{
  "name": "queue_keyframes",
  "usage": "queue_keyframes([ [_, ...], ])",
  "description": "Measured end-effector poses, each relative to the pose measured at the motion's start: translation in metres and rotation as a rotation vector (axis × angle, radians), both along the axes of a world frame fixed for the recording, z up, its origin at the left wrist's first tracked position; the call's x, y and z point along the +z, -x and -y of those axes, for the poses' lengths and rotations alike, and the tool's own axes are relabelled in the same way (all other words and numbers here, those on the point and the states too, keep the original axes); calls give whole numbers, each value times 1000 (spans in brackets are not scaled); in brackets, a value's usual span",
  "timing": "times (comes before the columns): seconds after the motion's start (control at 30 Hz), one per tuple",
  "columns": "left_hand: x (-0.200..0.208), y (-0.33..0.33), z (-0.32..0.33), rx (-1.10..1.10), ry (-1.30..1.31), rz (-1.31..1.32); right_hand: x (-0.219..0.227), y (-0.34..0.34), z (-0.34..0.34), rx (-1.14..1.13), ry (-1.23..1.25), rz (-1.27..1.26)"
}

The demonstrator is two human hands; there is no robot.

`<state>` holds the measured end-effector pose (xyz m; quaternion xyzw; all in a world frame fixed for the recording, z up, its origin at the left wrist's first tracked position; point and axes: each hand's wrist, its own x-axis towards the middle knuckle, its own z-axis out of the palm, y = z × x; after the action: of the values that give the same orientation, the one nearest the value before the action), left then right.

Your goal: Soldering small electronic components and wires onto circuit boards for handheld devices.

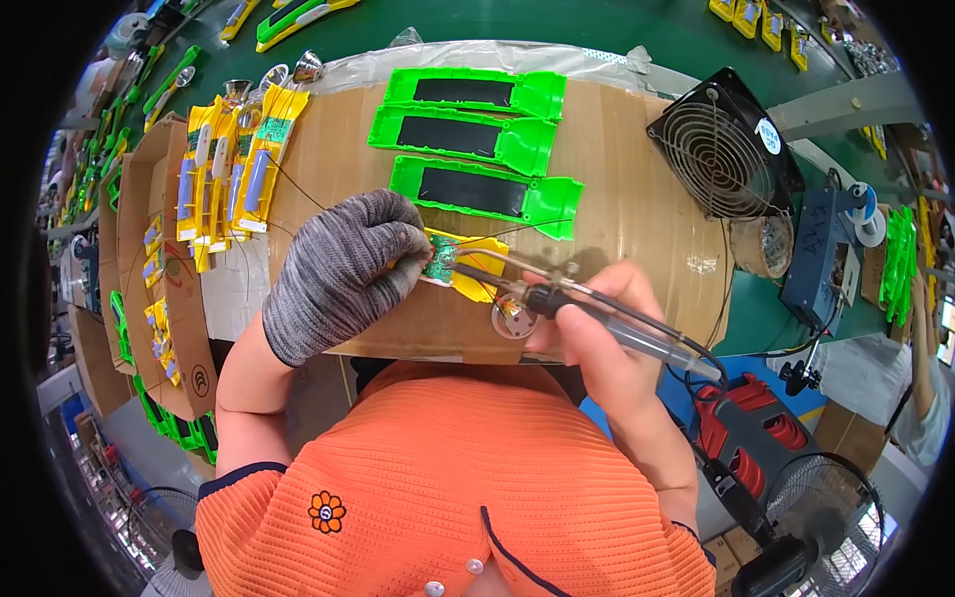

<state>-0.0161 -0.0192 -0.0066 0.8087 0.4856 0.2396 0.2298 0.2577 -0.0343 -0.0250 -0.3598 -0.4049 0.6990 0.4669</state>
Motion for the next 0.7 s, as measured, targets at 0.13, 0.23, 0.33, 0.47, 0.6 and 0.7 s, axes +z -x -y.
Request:
queue_keyframes([
  [0.13, 0, 0, 1, -1, -6, -2, 3, -10, 1, -209, 4, -1],
  [0.23, 1, -1, 2, -2, 11, -36, 4, -21, -5, -244, -30, 36],
  [0.33, 3, -2, 2, -12, 29, -72, 2, -28, -4, -287, -33, -40],
  [0.47, 11, -1, -2, -76, 28, 18, 2, -37, -4, -314, -68, -43],
  [0.6, 16, -14, -9, 29, -21, -5, 1, -43, -3, -384, -68, -54],
  [0.7, 10, -40, -17, 21, -48, -112, 0, -47, -3, -426, -47, -108],
])
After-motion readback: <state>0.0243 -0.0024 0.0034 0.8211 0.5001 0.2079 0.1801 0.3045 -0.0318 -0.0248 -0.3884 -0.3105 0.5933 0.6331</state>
